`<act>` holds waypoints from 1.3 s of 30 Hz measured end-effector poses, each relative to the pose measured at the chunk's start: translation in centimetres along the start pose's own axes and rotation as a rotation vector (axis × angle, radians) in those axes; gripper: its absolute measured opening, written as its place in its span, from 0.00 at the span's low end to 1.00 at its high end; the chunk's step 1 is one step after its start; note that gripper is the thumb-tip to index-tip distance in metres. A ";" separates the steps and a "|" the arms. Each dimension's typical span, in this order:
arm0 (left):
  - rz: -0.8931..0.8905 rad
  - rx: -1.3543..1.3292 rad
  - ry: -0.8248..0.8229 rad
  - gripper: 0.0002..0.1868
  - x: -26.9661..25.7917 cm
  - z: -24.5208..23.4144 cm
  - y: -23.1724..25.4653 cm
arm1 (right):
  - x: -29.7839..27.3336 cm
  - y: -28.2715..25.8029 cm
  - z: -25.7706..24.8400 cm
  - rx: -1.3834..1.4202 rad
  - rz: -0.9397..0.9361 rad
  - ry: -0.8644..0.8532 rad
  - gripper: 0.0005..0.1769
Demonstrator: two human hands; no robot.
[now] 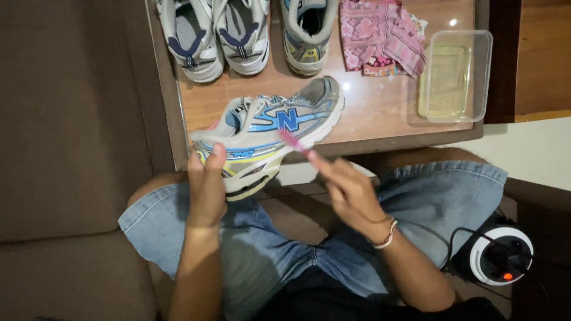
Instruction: Cleaning the exterior of a sneaker using a toothbrush and cleaning solution while sitting on a couch.
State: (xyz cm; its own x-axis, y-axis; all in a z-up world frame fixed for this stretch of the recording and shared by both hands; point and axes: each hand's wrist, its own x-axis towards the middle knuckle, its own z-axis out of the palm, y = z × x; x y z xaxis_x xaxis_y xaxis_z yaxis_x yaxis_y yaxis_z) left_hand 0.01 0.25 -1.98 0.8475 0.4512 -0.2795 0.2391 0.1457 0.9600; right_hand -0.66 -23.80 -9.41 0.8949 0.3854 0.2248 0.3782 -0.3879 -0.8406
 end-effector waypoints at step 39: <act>-0.278 -0.080 0.222 0.36 -0.3 1.2 1.4 | 1.0 -1.2 -3.1 -0.113 0.151 0.037 0.27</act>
State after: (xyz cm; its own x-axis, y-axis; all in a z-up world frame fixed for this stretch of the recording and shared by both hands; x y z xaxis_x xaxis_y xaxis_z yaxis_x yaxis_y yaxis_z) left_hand 0.66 -0.70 -0.57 0.6293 0.5638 -0.5348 0.4011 0.3539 0.8449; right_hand 0.51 -25.56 -6.69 0.9507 0.2859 0.1202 0.2616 -0.5314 -0.8057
